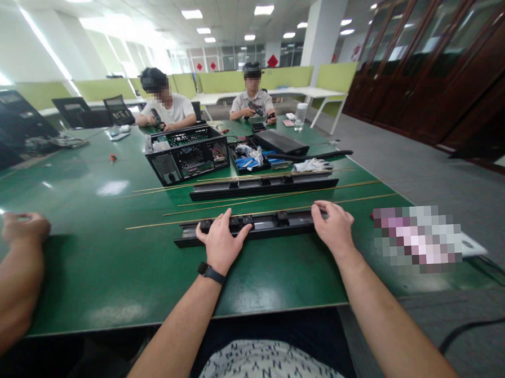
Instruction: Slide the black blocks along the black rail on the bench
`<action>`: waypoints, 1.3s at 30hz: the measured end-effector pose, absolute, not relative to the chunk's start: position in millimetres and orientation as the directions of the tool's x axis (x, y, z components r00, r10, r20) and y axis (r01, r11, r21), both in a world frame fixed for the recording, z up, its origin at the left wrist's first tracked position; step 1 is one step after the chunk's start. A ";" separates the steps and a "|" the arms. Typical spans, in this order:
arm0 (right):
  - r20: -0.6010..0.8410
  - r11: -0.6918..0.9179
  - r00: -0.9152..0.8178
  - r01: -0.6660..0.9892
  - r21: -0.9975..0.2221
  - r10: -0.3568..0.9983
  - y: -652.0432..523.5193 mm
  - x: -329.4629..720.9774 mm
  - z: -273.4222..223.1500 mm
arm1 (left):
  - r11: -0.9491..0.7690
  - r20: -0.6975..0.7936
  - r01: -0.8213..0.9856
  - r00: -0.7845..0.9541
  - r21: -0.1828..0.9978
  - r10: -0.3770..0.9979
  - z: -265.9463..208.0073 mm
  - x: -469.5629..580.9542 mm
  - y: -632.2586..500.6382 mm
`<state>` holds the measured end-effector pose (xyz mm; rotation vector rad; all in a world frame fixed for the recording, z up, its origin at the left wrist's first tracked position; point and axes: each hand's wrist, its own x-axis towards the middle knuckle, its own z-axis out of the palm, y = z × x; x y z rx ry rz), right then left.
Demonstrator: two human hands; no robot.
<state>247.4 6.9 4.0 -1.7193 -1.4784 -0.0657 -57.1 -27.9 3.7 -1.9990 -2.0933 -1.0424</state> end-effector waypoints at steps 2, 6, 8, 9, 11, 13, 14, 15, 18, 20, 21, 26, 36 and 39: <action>0.542 0.089 0.261 0.840 -0.535 0.799 5.2 242.2 3.9 | -0.071 0.481 0.906 -0.153 0.416 0.863 3.8 -57.4 -27.7; 0.566 0.150 0.179 0.861 -0.486 0.805 2.9 235.4 2.1 | -0.078 0.484 0.905 -0.151 0.419 0.862 3.7 -58.1 -27.4; 0.566 0.152 0.174 0.863 -0.482 0.806 3.2 234.9 1.1 | -0.075 0.482 0.905 -0.152 0.419 0.863 3.1 -58.4 -27.4; 0.561 0.138 0.190 0.861 -0.490 0.806 3.8 235.6 0.7 | -0.071 0.479 0.906 -0.153 0.418 0.864 2.8 -58.5 -27.4; 0.547 0.079 0.261 0.850 -0.521 0.795 5.4 238.7 0.6 | -0.066 0.473 0.907 -0.154 0.416 0.867 2.4 -58.5 -27.3; 0.530 -0.005 0.354 0.835 -0.550 0.770 7.0 243.5 1.1 | -0.065 0.471 0.907 -0.154 0.416 0.869 2.5 -58.5 -27.4; 0.523 -0.047 0.397 0.827 -0.560 0.754 7.7 246.1 1.5 | -0.064 0.470 0.907 -0.155 0.417 0.869 2.8 -58.4 -27.5; 0.517 -0.082 0.430 0.821 -0.565 0.740 8.2 248.4 1.9 | -0.065 0.470 0.906 -0.155 0.418 0.869 3.1 -58.3 -27.6; 0.517 -0.125 0.462 0.820 -0.559 0.720 8.4 251.6 2.4 | -0.068 0.472 0.905 -0.154 0.420 0.868 4.3 -57.8 -27.9; 0.539 -0.097 0.430 0.838 -0.538 0.724 7.6 249.5 2.0 | -0.068 0.474 0.906 -0.154 0.419 0.867 5.0 -57.5 -28.0; 0.553 -0.072 0.405 0.848 -0.525 0.728 7.0 247.3 1.8 | -0.068 0.475 0.906 -0.154 0.419 0.866 5.2 -57.4 -28.0; 0.601 0.104 0.247 0.867 -0.487 0.760 3.7 233.8 1.7 | -0.065 0.467 0.904 -0.156 0.422 0.870 5.7 -57.5 -28.2; 0.573 -0.036 0.397 0.842 -0.538 0.717 10.3 247.8 -1.5 | -0.072 0.477 0.901 -0.158 0.428 0.865 2.8 -58.7 -26.1; 0.596 0.002 0.359 0.855 -0.518 0.718 9.9 247.8 -2.4 | -0.074 0.476 0.898 -0.158 0.433 0.865 2.0 -58.6 -25.5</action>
